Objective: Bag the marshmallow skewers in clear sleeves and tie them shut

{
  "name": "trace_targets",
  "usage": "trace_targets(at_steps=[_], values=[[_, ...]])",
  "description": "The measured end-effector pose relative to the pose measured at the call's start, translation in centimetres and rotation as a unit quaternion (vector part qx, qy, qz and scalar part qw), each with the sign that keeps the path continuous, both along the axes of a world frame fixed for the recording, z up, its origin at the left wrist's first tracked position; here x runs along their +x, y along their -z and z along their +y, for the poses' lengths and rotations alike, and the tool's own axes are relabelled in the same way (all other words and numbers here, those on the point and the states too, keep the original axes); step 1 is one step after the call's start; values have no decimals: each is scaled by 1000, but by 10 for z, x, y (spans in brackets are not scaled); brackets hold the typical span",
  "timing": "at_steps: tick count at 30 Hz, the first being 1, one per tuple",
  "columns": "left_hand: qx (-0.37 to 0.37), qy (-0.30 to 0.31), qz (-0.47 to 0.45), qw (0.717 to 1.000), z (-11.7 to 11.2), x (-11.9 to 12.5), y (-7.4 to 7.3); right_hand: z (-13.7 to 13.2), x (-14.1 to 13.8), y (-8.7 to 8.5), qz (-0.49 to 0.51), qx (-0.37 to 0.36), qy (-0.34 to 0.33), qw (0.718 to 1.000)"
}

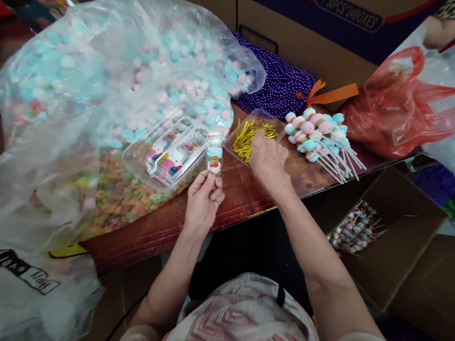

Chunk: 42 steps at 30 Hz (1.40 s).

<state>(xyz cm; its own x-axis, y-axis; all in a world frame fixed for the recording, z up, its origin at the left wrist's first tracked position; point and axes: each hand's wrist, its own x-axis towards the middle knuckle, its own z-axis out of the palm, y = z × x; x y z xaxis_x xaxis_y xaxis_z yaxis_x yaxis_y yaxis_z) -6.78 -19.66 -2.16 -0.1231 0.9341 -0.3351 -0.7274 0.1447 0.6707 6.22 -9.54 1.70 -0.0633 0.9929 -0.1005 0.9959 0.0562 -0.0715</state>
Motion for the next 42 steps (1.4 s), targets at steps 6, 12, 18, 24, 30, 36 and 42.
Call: trace_targets(at_steps=[6, 12, 18, 24, 30, 36, 42], values=[[6, -40, 52, 998, 0, 7, 6, -34, 30, -1, 158, 105, 67, 980], [25, 19, 57, 998, -3, 18, 6, -89, 24, 19, 571, 19, -17, 821], [43, 76, 70, 994, -11, 22, 0, -100, 11, 32, 622, 5, 22, 783], [80, 72, 135, 985, -12, 23, 13, -101, 18, 35, 680, -65, 39, 730], [31, 85, 90, 992, -11, 25, 12, -105, 18, 49, 750, -139, 78, 642], [-131, 216, -97, 963, -8, 15, -4, -102, 29, 56, 727, -74, 0, 682], [-119, 219, -46, 967, -14, 20, -1, -99, 37, 44, 614, -60, -97, 781]])
